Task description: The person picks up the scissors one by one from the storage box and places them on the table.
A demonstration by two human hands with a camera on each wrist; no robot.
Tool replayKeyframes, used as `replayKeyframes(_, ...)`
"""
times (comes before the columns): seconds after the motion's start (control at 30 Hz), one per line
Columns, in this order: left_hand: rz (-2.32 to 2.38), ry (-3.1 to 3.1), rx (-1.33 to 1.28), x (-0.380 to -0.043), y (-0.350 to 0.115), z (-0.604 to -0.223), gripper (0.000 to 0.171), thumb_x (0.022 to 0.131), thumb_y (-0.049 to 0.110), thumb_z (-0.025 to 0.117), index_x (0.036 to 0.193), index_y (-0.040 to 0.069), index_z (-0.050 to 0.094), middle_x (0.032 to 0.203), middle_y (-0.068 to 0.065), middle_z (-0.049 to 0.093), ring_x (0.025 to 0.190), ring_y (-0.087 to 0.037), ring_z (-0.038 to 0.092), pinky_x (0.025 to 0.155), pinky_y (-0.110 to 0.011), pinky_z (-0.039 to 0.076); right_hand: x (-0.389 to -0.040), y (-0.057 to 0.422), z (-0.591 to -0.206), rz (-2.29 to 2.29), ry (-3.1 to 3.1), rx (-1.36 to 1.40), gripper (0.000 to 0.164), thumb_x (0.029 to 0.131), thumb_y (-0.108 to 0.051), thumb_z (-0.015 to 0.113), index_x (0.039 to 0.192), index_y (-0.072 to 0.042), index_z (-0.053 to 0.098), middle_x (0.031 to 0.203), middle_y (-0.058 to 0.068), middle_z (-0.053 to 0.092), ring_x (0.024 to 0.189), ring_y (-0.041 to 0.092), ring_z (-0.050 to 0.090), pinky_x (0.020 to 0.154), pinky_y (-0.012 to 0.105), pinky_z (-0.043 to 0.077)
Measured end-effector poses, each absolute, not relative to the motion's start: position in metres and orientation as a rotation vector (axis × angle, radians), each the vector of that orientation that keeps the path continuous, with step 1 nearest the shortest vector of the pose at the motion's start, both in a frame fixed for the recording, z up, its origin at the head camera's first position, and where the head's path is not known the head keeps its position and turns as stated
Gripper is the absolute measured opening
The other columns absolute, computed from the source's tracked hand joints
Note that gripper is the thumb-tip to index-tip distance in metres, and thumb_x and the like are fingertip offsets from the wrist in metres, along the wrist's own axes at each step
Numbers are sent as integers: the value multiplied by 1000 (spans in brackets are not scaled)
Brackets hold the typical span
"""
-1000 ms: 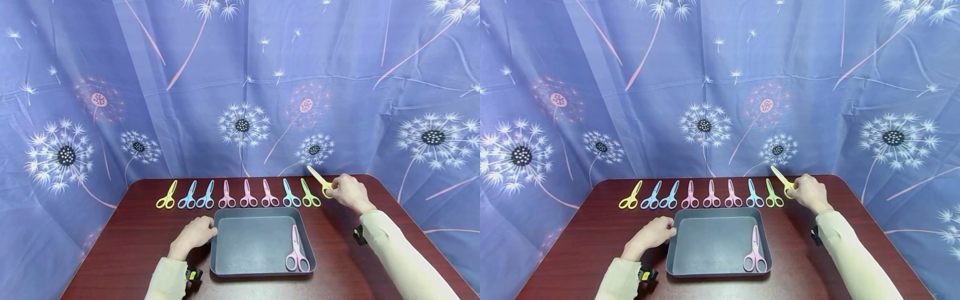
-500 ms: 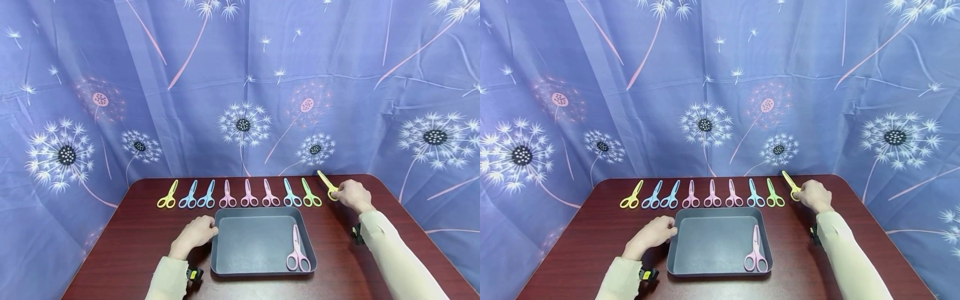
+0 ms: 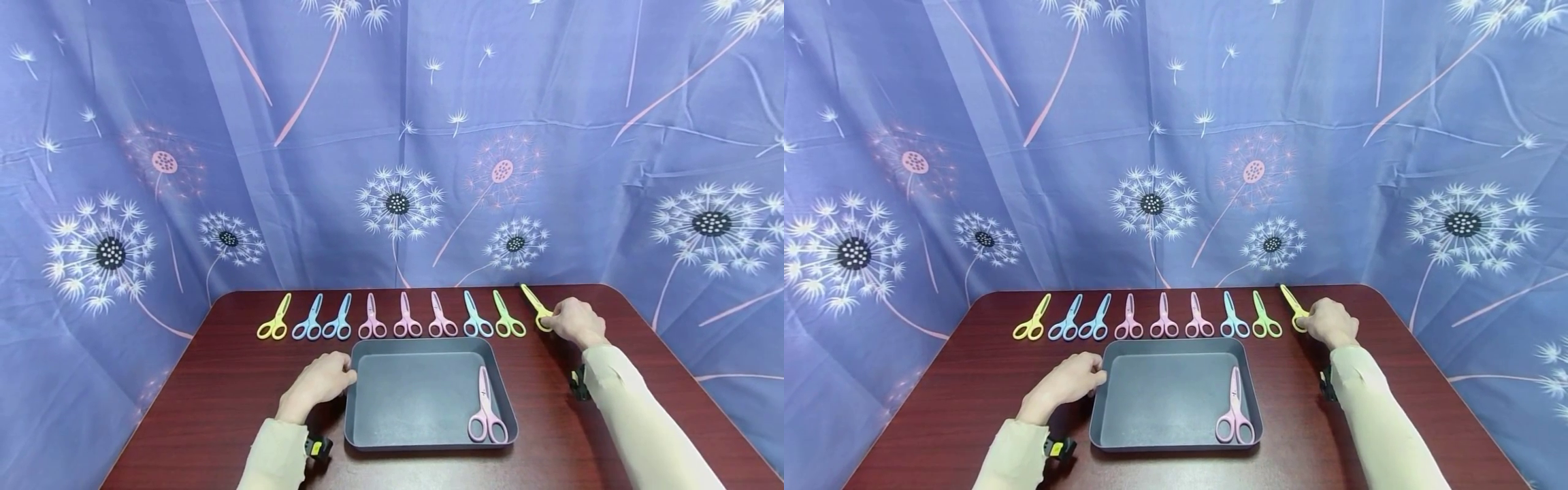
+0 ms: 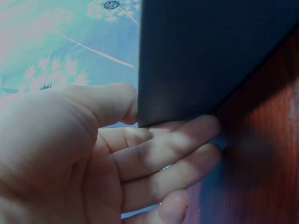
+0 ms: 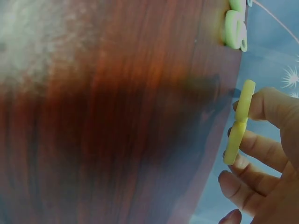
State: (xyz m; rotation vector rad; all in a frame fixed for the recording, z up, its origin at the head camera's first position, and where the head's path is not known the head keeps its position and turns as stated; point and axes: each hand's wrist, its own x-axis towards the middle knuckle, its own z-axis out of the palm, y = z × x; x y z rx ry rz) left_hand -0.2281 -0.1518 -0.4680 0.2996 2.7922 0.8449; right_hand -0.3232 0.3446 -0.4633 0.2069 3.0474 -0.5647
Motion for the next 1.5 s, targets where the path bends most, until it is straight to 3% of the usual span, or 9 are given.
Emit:
replayKeyframes(0.67,836,2793,305,-230,-152,-469,22,91,17,59,70,13,55,58,0,55,52,-16,52,50,-33,37,-321,336,-471,-569,3011,321,31,81,-42,71,77,-12,70,80,14,63,83,38,59,71,57,39)
replayKeyframes(1.13,816,2817,314,-231,-152,-470,22,89,17,59,68,14,55,57,2,55,51,-15,52,50,-33,37,-323,328,-473,-535,3001,305,33,83,-40,68,68,-12,64,77,12,63,90,41,58,80,67,34)
replayKeyframes(1.5,813,2807,297,-231,-153,-469,23,90,18,59,68,14,55,57,2,56,52,-16,52,51,-33,37,-320,322,-466,-524,2979,361,29,81,-34,68,67,-10,59,81,19,61,89,44,57,80,68,34)
